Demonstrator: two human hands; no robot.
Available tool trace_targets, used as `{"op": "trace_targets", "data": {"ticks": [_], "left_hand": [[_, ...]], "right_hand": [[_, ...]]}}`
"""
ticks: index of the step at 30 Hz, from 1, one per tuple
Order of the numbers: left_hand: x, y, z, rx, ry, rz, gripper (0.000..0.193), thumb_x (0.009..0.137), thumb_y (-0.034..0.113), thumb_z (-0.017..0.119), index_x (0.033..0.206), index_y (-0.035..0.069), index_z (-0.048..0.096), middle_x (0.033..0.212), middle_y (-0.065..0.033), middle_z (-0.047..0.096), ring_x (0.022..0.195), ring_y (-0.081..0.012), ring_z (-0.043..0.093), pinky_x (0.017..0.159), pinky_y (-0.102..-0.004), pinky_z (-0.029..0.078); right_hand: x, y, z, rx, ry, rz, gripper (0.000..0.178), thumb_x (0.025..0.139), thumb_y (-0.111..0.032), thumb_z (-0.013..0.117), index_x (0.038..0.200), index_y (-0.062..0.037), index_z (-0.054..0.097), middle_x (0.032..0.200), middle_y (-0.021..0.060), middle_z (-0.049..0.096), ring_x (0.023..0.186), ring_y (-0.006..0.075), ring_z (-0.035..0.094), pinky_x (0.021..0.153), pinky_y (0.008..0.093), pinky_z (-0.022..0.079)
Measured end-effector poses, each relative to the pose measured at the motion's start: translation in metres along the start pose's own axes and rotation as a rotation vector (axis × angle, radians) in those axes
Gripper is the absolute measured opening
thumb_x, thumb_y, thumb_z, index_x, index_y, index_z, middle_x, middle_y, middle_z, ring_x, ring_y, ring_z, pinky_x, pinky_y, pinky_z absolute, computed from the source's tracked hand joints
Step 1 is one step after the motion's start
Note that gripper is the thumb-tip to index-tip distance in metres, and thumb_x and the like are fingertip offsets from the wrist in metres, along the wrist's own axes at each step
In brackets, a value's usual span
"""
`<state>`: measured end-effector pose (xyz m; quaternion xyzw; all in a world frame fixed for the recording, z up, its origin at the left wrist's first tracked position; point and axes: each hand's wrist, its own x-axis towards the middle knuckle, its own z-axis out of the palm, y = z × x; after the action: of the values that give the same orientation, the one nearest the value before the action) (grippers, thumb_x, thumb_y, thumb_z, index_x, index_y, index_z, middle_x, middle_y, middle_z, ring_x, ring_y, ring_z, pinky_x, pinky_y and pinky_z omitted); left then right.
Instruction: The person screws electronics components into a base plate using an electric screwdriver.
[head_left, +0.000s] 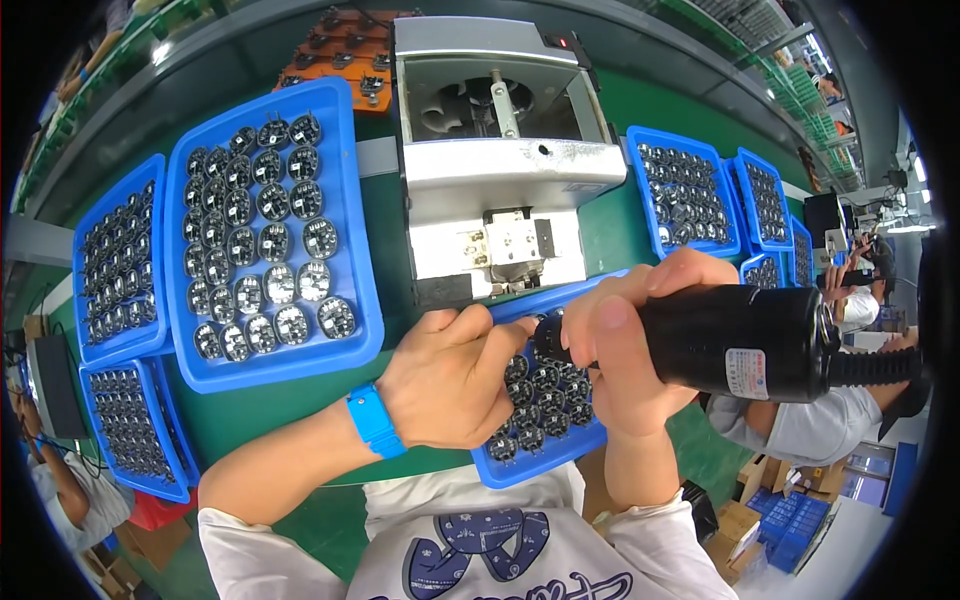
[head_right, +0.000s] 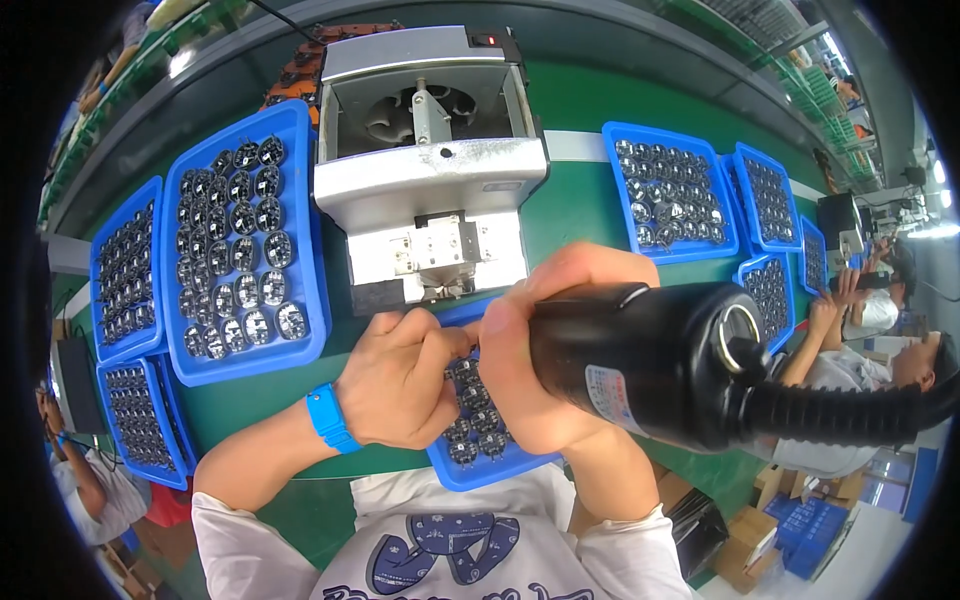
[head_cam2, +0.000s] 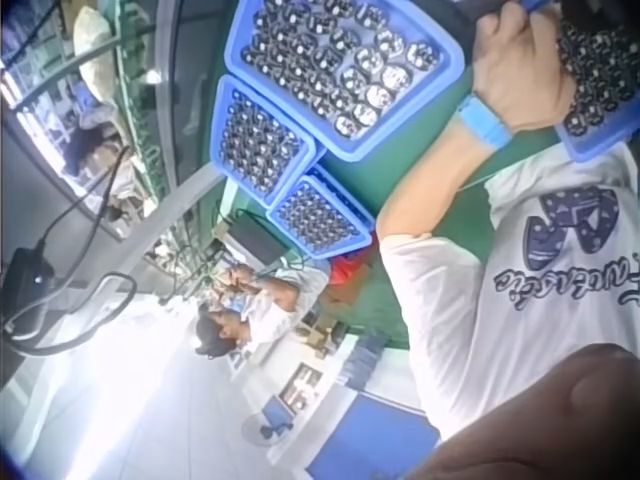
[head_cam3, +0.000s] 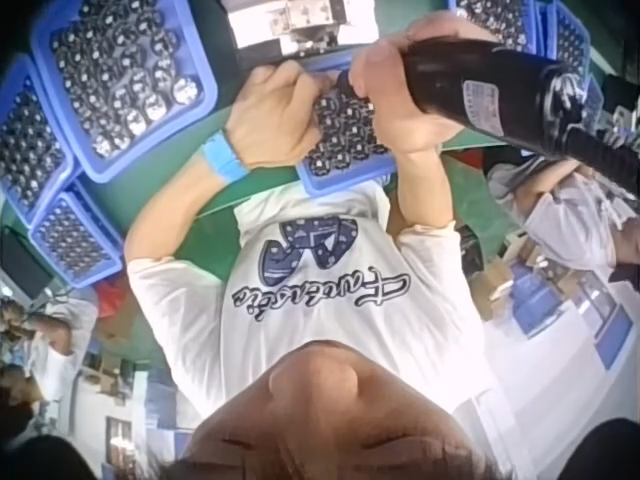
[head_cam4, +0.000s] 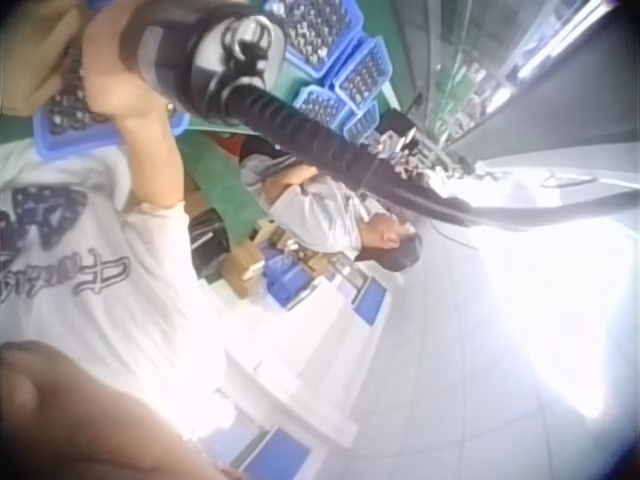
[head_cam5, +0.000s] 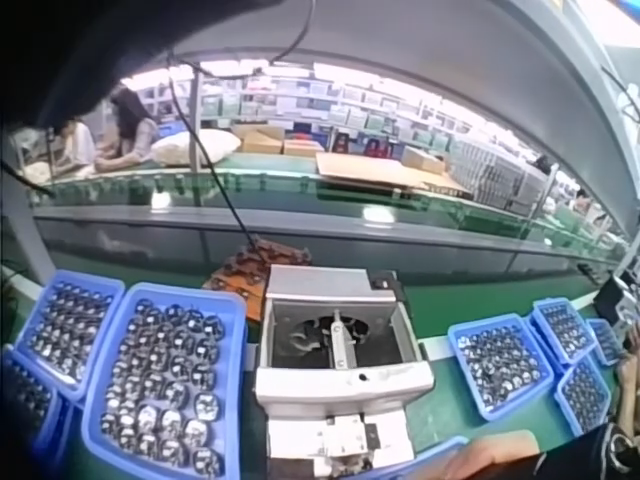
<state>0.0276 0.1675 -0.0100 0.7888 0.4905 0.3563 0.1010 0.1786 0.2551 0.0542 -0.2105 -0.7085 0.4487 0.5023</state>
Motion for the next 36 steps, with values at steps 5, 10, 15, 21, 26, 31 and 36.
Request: {"op": "trace_targets", "data": {"ticks": [5,10,15,21,26,31,36], "left_hand": [[-0.001,0.002,0.0,-0.047,-0.018,-0.032,0.042,0.062,0.003,0.06,0.104,-0.004,0.058,0.103,-0.0071,0.066,0.078,-0.0254,0.053,0.07,-0.0402,0.039],[0.001,0.004,-0.001,-0.032,-0.014,-0.02,0.042,0.062,0.004,0.06,0.103,-0.004,0.059,0.101,-0.0075,0.065,0.078,-0.0254,0.053,0.07,-0.04,0.039],[-0.003,0.003,0.0,-0.03,-0.034,-0.047,0.04,0.063,0.005,0.06,0.103,-0.004,0.06,0.102,-0.0071,0.065,0.079,-0.0245,0.053,0.071,-0.039,0.038],[-0.002,0.003,0.001,0.005,-0.022,0.006,0.059,0.069,0.015,0.068,0.122,-0.007,0.055,0.072,-0.0019,0.06,0.081,-0.0216,0.051,0.071,-0.0365,0.037],[-0.006,0.0,0.004,0.006,-0.002,0.007,0.061,0.069,0.016,0.068,0.123,-0.008,0.054,0.075,-0.003,0.062,0.083,-0.0222,0.051,0.072,-0.0365,0.037],[-0.003,0.003,0.001,0.02,-0.021,0.016,0.061,0.069,0.016,0.068,0.123,-0.008,0.054,0.077,-0.0036,0.063,0.084,-0.0221,0.051,0.072,-0.0363,0.037],[0.0,0.004,-0.002,0.032,-0.026,0.005,0.056,0.066,0.013,0.067,0.118,-0.006,0.058,0.091,-0.0059,0.068,0.083,-0.0224,0.053,0.071,-0.0356,0.038]], "right_hand": [[-0.003,0.002,-0.001,-0.021,-0.036,-0.013,0.032,0.09,0.007,0.057,0.11,-0.0071,0.037,0.07,0.0082,0.054,0.05,0.0144,0.051,0.049,0.0317,0.049],[-0.006,0.0,0.0,-0.054,-0.032,-0.029,0.031,0.09,0.008,0.058,0.11,-0.0063,0.038,0.07,0.0081,0.054,0.05,0.0142,0.051,0.05,0.0319,0.05],[-0.002,-0.009,0.0,-0.042,0.014,0.017,0.024,0.092,0.005,0.056,0.109,-0.0046,0.043,0.067,0.0062,0.053,0.05,0.0148,0.052,0.049,0.0327,0.05],[0.057,-0.052,0.008,0.004,-0.038,-0.172,0.041,0.093,-0.003,0.054,0.131,-0.0014,0.038,0.07,0.0067,0.052,0.048,0.0163,0.049,0.051,0.0352,0.047],[0.064,-0.027,0.038,-0.056,0.037,-0.172,0.034,0.085,0.008,0.059,0.115,0.0006,0.046,0.067,0.0061,0.056,0.048,0.0154,0.053,0.048,0.0307,0.046],[0.063,-0.033,0.03,-0.131,-0.008,-0.18,0.033,0.084,0.012,0.056,0.113,-0.0002,0.045,0.066,0.0076,0.054,0.048,0.015,0.052,0.049,0.0317,0.047],[0.042,-0.044,0.001,-0.046,0.162,-0.102,0.032,0.089,0.005,0.055,0.118,0.0001,0.042,0.068,0.008,0.052,0.049,0.0151,0.049,0.049,0.0332,0.046]]}}
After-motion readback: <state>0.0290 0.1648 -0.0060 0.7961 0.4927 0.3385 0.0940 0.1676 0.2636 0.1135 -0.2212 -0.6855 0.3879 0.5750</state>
